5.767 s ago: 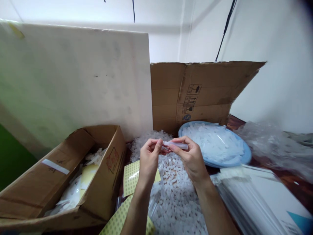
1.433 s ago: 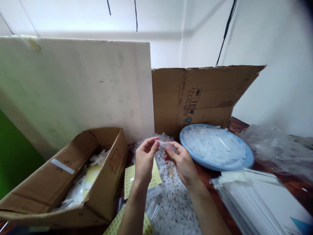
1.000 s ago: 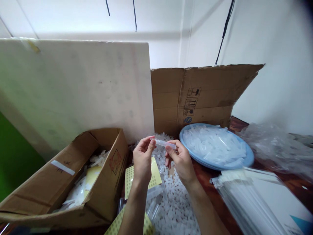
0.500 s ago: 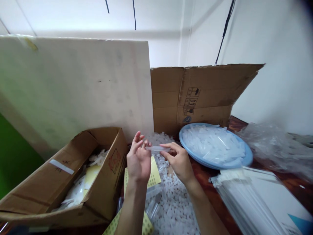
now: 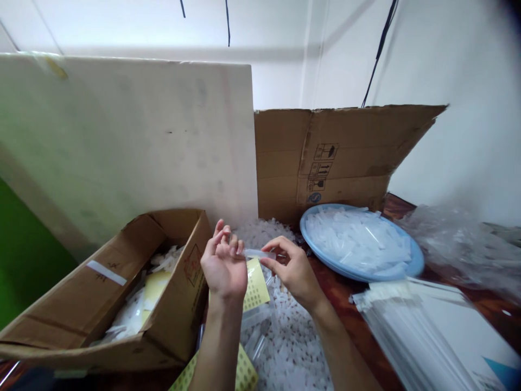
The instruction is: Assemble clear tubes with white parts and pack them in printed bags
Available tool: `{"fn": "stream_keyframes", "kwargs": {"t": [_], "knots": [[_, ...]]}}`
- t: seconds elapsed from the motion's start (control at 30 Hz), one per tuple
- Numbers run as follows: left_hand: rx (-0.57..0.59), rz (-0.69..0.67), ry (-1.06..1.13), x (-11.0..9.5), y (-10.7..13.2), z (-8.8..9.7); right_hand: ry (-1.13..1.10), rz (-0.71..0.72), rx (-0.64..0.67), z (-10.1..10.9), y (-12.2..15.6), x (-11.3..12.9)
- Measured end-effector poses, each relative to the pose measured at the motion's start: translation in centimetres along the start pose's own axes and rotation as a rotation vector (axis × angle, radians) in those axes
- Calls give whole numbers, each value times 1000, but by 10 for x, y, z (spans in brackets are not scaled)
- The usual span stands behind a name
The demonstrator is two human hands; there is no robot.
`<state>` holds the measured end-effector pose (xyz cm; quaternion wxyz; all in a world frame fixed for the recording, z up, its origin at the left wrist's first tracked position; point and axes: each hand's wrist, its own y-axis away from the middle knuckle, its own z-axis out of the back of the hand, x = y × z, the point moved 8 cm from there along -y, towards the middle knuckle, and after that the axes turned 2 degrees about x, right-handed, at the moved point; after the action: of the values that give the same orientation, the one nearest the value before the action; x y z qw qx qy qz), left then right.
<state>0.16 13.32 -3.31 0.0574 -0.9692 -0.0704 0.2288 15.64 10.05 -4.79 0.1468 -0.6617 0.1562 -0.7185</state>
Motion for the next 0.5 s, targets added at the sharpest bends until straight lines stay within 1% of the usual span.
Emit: {"fn": "stream_keyframes", "kwargs": {"t": [0.07, 0.13, 0.23, 0.3, 0.4, 0.47, 0.5], "knots": [[-7, 19, 12, 0, 0, 1, 110, 63, -11, 1, 1, 8], [-4, 21, 1, 0, 1, -2, 100, 40, -16, 0, 1, 5], [51, -6, -56, -2, 9, -14, -66, -72, -5, -5, 1, -9], [132, -19, -116, -1, 16, -26, -216, -157, 4, -7, 2, -17], [267, 4, -200, 5, 25, -41, -436, -329, 79, -13, 6, -25], [322, 32, -231, 10, 29, -45, -496, -432, 143, -15, 9, -28], [335, 40, -237, 12, 30, -46, -485, -465, 150, -11, 9, -30]]}}
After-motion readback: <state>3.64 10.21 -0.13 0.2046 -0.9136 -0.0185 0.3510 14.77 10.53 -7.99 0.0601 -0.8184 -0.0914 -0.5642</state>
